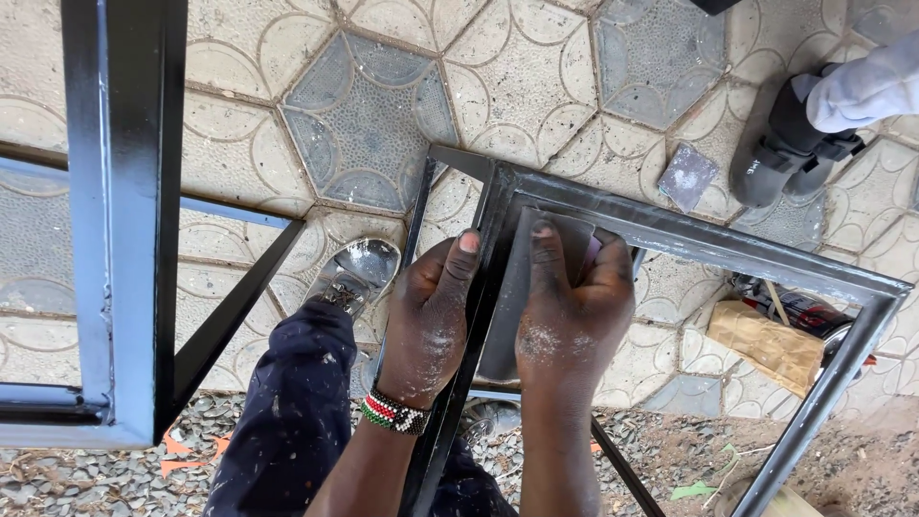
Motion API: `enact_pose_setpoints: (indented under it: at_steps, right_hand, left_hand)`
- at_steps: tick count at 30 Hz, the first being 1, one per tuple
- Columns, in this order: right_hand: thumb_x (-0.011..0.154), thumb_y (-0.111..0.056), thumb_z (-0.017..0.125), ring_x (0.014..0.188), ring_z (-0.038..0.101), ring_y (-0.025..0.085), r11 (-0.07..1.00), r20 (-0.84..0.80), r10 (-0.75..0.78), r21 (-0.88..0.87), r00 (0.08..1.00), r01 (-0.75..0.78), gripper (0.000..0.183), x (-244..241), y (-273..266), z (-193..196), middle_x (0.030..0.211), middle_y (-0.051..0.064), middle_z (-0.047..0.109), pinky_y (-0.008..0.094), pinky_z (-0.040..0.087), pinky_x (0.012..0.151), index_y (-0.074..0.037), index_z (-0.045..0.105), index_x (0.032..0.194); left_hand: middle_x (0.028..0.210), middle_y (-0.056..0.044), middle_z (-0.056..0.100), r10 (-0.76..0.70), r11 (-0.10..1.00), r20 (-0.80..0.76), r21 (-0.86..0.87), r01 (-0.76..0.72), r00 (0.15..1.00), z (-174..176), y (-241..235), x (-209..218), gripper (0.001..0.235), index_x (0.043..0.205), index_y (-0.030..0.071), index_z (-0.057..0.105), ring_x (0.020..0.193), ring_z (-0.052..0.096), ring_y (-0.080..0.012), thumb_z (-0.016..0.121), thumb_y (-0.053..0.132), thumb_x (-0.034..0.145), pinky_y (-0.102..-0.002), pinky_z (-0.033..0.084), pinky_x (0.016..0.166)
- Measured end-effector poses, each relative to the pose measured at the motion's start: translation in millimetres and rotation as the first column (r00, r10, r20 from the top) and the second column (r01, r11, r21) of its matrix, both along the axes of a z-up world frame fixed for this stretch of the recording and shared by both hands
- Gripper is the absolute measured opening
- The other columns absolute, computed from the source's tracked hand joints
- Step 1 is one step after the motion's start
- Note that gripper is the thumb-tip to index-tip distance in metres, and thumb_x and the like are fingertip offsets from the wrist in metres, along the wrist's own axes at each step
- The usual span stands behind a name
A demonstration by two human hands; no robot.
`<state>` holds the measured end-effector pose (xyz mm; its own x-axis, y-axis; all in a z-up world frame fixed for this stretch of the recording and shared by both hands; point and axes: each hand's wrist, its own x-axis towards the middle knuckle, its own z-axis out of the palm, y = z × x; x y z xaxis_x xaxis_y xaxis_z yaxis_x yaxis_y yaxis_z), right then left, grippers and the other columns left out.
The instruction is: The person sands the surface of a black metal frame using a sanding block. They hold the frame steady with one hand while moving the sanding block back and forth along the bars. The person repositions the frame to access different sections and continues sanding until the end of the clip.
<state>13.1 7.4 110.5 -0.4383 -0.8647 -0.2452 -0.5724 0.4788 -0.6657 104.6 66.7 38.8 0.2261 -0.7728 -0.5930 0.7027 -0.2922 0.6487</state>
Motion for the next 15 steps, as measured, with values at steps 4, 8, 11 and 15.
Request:
enact_pose_setpoints:
  at_steps: [4, 8, 11, 15]
  right_hand:
    - [0.105, -0.030, 0.098, 0.081, 0.072, 0.021, 0.999, 0.043, -0.013, -0.048, 0.999, 0.016, 0.027, 19, -4, 2, 0.086, 0.007, 0.074, 0.042, 0.062, 0.080, -0.013, 0.078, 0.114]
    - [0.095, -0.019, 0.098, 0.076, 0.074, 0.016, 0.966, -0.037, -0.201, -0.174, 0.979, 0.191, 0.027, -3, -7, -13, 0.083, 0.007, 0.072, 0.032, 0.059, 0.076, -0.011, 0.076, 0.109]
    - [0.106, -0.021, 0.098, 0.077, 0.072, 0.015, 0.973, -0.001, -0.186, -0.143, 0.983, 0.183, 0.023, -22, 3, -2, 0.087, 0.006, 0.076, 0.029, 0.059, 0.077, -0.012, 0.077, 0.108]
    - [0.097, -0.021, 0.100, 0.076, 0.068, 0.016, 0.990, 0.067, -0.098, -0.097, 0.993, 0.104, 0.027, 15, -9, 0, 0.079, 0.011, 0.073, 0.038, 0.058, 0.072, -0.008, 0.077, 0.100]
  left_hand:
    - [0.063, -0.009, 0.072, -0.019, 0.999, -0.016, 0.045, 0.020, 1.000, -7, 4, 2, 0.046, 0.092, 0.010, 0.085, 0.057, 0.067, -0.0112, 0.067, 0.034, 0.126, -0.028, 0.063, 0.063]
    - [0.064, -0.005, 0.069, 0.029, 0.998, -0.028, 0.053, -0.028, 0.999, 1, 0, -5, 0.045, 0.089, 0.011, 0.084, 0.065, 0.063, -0.0041, 0.070, 0.033, 0.126, -0.026, 0.057, 0.068]
    - [0.064, -0.005, 0.071, 0.028, 0.997, -0.020, 0.067, -0.027, 0.999, 4, 2, -2, 0.046, 0.088, 0.010, 0.085, 0.067, 0.059, -0.0034, 0.070, 0.033, 0.125, -0.025, 0.056, 0.068]
    - [0.064, -0.010, 0.070, -0.086, 0.992, 0.051, 0.101, 0.080, 0.995, 17, -5, 5, 0.051, 0.087, 0.008, 0.083, 0.063, 0.059, -0.0117, 0.065, 0.036, 0.127, -0.031, 0.059, 0.067]
